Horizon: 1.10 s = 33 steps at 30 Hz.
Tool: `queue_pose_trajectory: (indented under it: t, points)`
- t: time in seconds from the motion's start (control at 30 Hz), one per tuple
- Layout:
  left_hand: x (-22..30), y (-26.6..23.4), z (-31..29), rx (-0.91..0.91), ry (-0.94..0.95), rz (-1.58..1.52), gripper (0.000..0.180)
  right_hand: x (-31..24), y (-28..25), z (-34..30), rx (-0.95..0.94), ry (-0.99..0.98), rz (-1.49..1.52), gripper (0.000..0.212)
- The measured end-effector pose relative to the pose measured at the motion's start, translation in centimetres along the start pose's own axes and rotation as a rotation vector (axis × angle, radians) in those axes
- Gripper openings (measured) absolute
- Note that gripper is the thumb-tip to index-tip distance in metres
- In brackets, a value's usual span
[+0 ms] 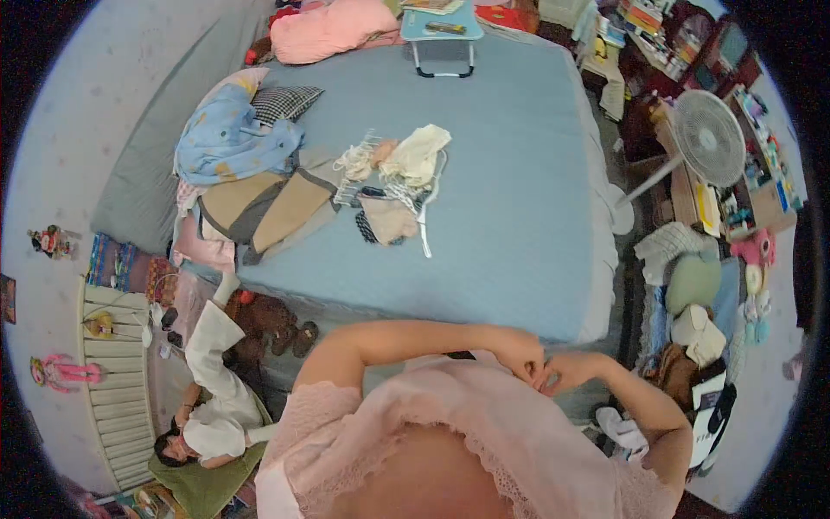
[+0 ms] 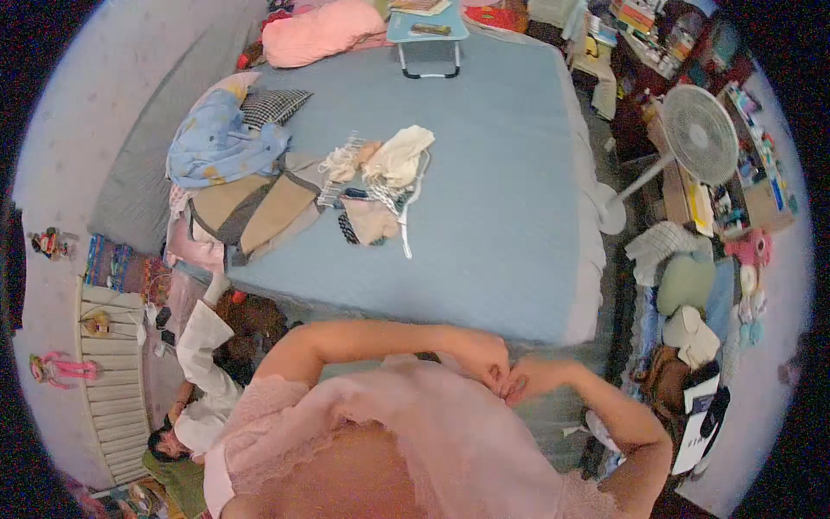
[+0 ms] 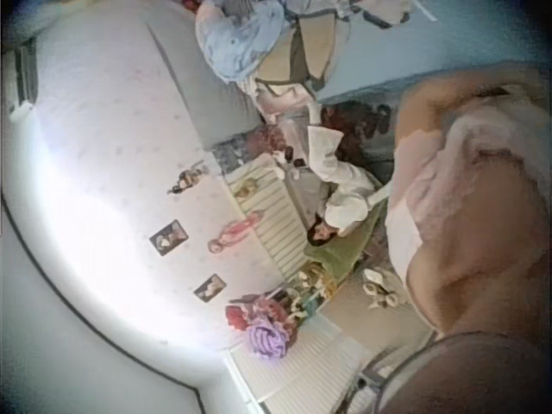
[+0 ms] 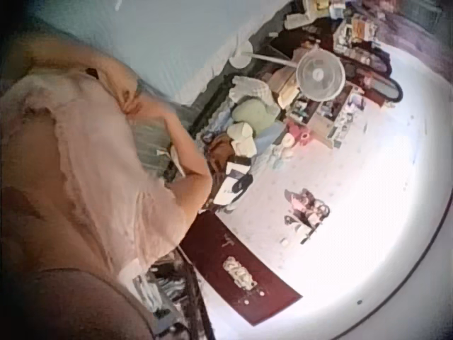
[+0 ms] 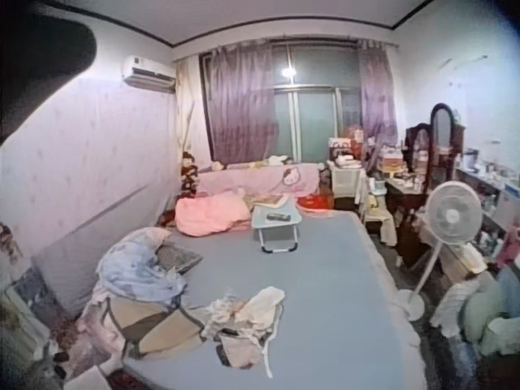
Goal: The person places a shirt on a hanger, hangs it in a closet, and then organizes several small clothing items onto a multi-hook hanger before hanging that in the closet as well.
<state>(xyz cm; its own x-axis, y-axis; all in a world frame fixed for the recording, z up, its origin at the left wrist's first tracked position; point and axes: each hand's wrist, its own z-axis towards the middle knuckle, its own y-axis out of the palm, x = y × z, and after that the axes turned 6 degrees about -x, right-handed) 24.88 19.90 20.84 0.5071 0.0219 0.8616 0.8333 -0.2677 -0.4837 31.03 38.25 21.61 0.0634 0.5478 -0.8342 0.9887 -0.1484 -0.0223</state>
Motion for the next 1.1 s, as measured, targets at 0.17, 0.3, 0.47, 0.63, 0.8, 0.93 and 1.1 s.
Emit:
queue_pose_trajectory:
  t: [0.17,0.3,0.47,0.63,0.8,0.93,1.1]
  points:
    - [-15.5,-4.1,-11.4,0.713,-0.237,-0.462,0.024,-3.4,-12.3,5.0,0.113,0.176,-0.103,0.024]
    - [-33.9,-2.0,-25.3,1.031,-0.880,0.145,0.017,-7.5,-19.7,10.8,0.264,0.176,-0.285,0.022]
    - [-44.1,-4.0,-37.1,1.124,-1.365,0.071,0.027,-8.8,-22.8,17.9,0.499,0.173,-0.316,0.022]
    - [-51.7,-3.4,-41.5,1.292,-1.438,-0.163,0.037,-8.8,-21.8,23.4,0.435,0.194,-0.089,0.021]
    - [-52.8,-4.4,-41.9,1.126,-1.099,-0.729,0.038,-11.2,-22.1,27.6,0.277,0.327,-0.038,0.022]
    - [-50.5,-6.0,-39.2,1.126,-0.835,-1.171,0.028,-12.6,-23.6,30.1,0.374,0.276,-0.048,0.022]
    - [-56.7,-4.3,-38.9,1.344,-1.040,-1.187,0.063,-15.3,-28.1,32.8,0.403,0.156,-0.030,0.021]
